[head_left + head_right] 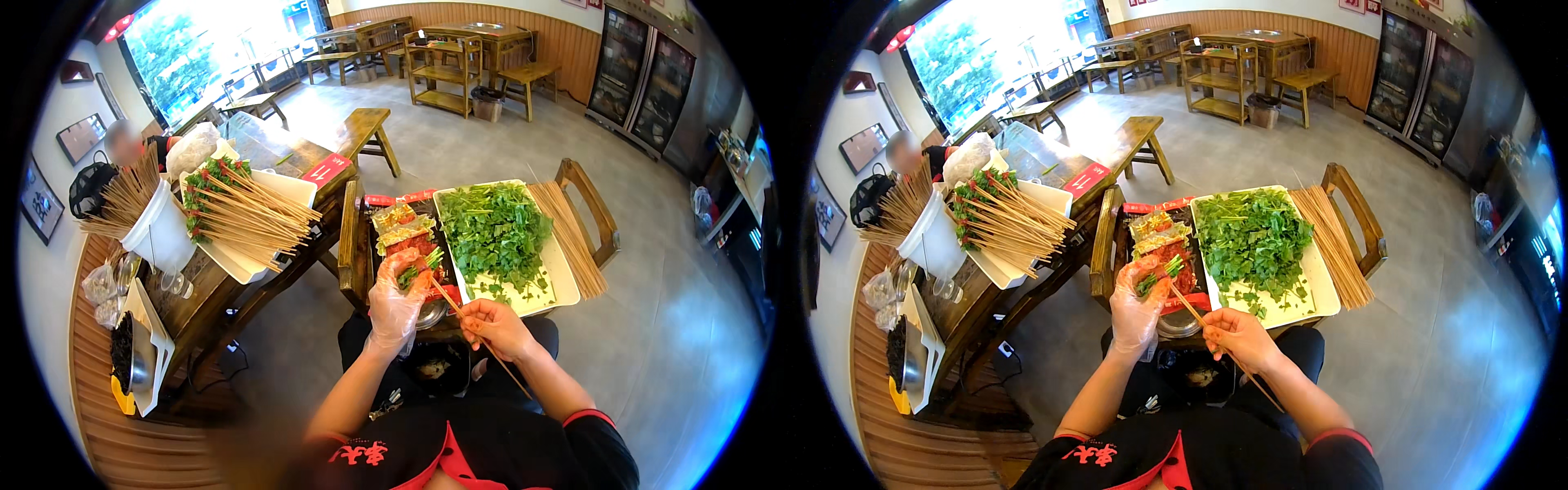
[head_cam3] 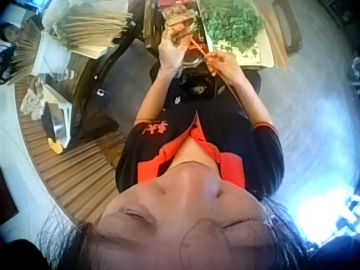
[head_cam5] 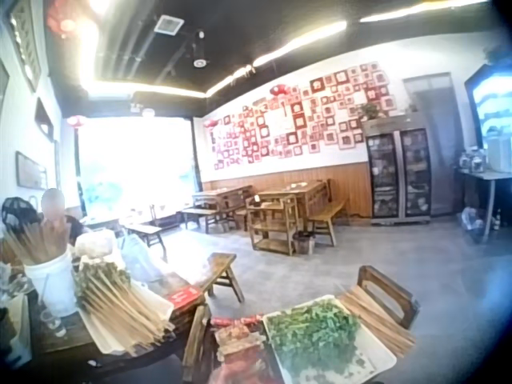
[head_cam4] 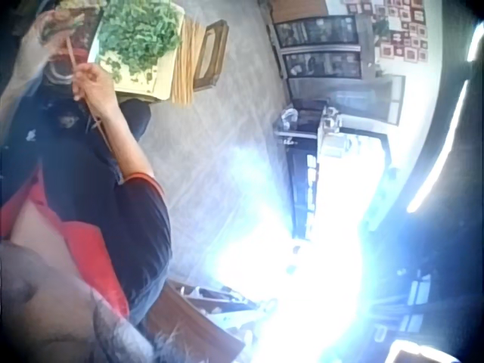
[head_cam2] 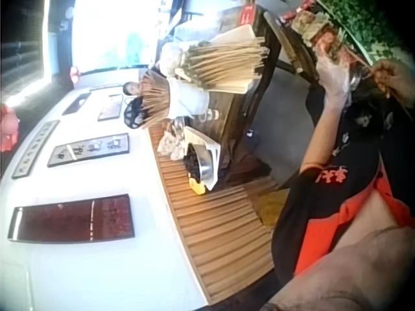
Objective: The person prepares food skewers by wrapping pieces of cilantro with thin slices of raw meat and threading them onto wooden sticks.
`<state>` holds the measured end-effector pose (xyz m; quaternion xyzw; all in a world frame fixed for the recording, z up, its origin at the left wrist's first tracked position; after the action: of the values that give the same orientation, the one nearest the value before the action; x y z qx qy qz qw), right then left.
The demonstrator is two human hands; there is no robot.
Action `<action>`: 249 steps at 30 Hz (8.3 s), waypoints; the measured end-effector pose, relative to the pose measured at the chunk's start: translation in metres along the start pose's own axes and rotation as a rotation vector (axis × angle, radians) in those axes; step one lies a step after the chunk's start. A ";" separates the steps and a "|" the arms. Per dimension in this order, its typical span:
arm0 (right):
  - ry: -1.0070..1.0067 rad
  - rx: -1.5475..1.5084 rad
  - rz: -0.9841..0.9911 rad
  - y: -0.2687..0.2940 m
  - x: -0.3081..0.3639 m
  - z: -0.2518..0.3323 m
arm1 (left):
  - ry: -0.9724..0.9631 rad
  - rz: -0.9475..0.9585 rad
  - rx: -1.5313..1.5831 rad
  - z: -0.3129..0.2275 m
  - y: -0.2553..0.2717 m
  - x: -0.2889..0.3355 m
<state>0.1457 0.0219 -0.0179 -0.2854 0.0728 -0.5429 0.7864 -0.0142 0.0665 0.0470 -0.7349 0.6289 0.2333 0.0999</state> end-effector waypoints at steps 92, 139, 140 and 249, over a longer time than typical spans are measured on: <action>1.251 1.529 0.206 -0.375 -0.329 0.033 | -0.021 -0.701 0.673 0.008 0.252 0.056; 0.193 1.170 -1.097 0.327 0.031 0.047 | 0.223 -0.002 0.855 -0.006 -0.003 0.011; 0.159 1.186 -1.072 0.322 0.020 0.045 | 0.210 0.018 0.857 -0.008 -0.007 0.014; 0.824 0.952 -0.819 0.132 0.116 0.108 | 0.132 0.182 -0.039 0.058 -0.013 -0.040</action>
<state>0.3455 -0.0086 0.0244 0.3075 0.0065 -0.8278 0.4692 -0.0182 0.1299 0.0132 -0.6903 0.6936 0.2047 0.0226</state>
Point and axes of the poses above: each hand's wrist, its own x-axis away from the middle knuckle, its own y-axis out of the back of the hand, z = x × y, the point moved 7 cm from there along -x, towards the middle knuckle, and after that the axes turned 9 degrees about -x, right-handed, at the moved point
